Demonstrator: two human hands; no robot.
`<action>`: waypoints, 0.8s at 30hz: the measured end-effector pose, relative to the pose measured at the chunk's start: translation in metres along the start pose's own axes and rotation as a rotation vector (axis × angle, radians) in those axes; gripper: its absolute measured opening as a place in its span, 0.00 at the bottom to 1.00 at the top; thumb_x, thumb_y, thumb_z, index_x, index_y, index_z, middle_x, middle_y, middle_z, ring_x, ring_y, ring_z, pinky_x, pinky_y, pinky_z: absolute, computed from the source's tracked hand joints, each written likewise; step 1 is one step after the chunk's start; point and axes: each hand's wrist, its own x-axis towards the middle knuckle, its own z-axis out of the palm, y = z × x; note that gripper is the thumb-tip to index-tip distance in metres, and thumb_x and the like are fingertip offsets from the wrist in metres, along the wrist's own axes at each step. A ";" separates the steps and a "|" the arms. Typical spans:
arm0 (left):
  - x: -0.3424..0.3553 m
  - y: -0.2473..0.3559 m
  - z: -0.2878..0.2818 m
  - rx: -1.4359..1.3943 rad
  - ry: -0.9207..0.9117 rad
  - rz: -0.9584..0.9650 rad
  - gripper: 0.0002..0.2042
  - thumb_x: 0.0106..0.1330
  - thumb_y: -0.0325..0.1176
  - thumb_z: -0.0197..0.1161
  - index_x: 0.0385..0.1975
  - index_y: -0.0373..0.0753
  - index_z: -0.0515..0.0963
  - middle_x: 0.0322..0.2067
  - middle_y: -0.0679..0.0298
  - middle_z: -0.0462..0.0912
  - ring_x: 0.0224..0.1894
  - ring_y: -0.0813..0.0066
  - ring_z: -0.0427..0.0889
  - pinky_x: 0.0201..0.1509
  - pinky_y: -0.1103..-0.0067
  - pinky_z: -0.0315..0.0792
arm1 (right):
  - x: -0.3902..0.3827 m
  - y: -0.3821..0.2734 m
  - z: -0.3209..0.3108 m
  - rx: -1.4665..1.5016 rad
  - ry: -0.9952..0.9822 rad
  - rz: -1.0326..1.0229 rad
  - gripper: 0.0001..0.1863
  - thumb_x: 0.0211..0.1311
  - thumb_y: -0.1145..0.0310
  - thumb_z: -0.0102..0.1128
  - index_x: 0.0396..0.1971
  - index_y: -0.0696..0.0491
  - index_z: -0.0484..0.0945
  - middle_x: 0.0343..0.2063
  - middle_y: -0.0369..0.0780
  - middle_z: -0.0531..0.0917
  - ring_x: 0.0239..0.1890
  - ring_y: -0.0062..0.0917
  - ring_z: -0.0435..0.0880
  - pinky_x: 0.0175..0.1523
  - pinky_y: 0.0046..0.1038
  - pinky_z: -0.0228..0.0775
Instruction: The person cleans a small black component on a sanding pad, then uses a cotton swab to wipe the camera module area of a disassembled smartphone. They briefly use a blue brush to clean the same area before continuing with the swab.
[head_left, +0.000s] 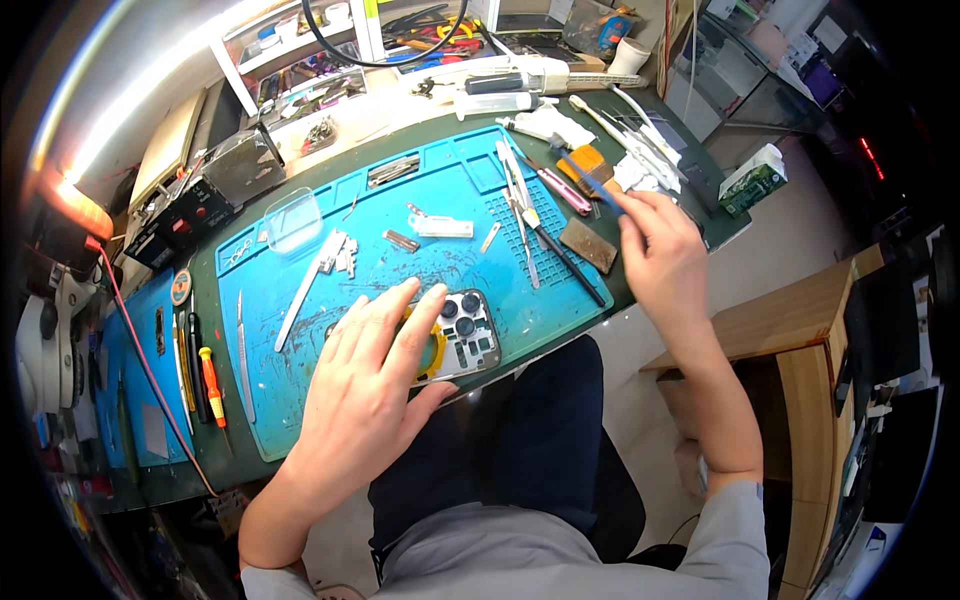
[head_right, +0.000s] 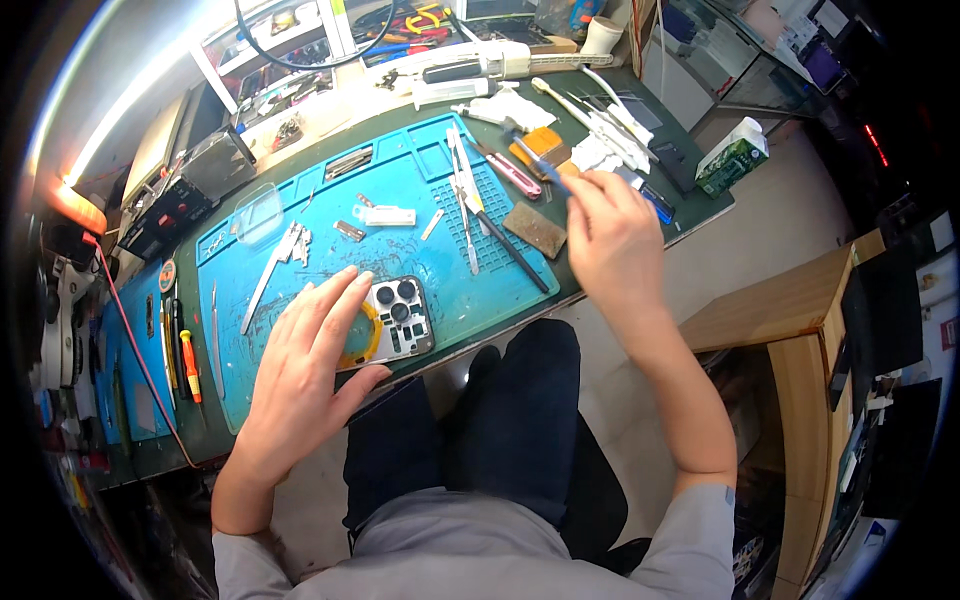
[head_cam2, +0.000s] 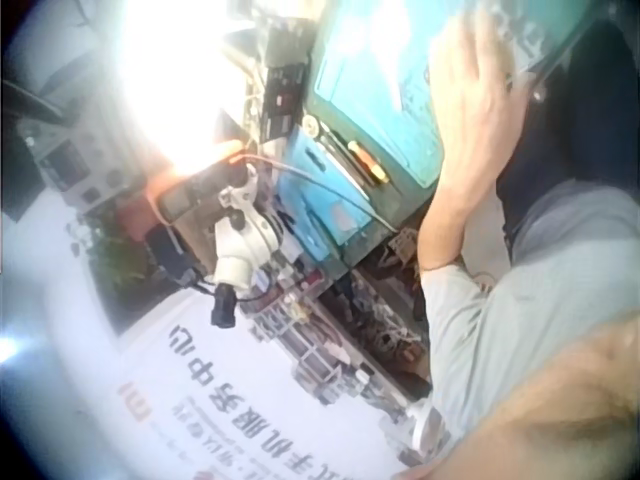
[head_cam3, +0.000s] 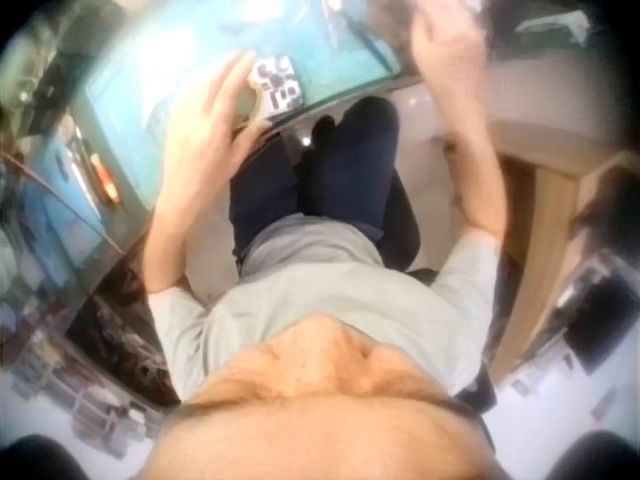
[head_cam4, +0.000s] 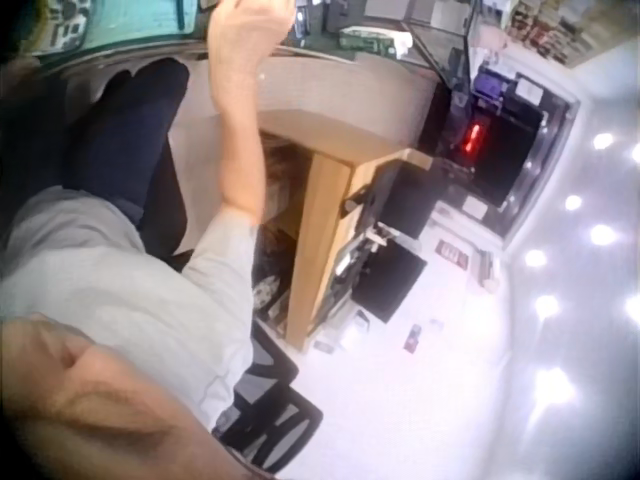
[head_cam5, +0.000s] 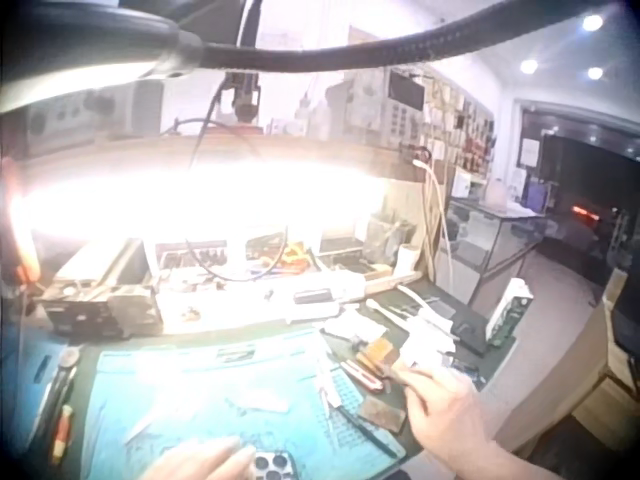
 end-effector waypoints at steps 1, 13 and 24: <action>0.001 -0.002 -0.001 -0.019 -0.011 -0.015 0.43 0.55 0.34 0.83 0.74 0.36 0.72 0.67 0.52 0.79 0.68 0.47 0.77 0.73 0.58 0.70 | 0.005 -0.006 0.006 -0.130 0.055 -0.129 0.14 0.69 0.72 0.70 0.53 0.51 0.90 0.47 0.41 0.88 0.45 0.35 0.88 0.50 0.34 0.78; -0.005 -0.008 -0.006 0.020 -0.052 -0.136 0.45 0.51 0.42 0.85 0.70 0.32 0.74 0.59 0.54 0.77 0.59 0.52 0.76 0.65 0.61 0.71 | 0.004 -0.053 -0.017 0.911 -0.424 0.150 0.22 0.70 0.85 0.54 0.59 0.58 0.87 0.44 0.43 0.85 0.40 0.24 0.88 0.40 0.24 0.80; -0.002 -0.003 -0.006 -0.070 -0.122 -0.266 0.47 0.48 0.39 0.87 0.69 0.27 0.73 0.57 0.49 0.72 0.57 0.48 0.73 0.63 0.61 0.72 | -0.027 -0.087 -0.009 0.924 -0.416 -0.147 0.19 0.54 0.79 0.82 0.47 0.58 0.86 0.34 0.43 0.91 0.30 0.31 0.91 0.32 0.27 0.81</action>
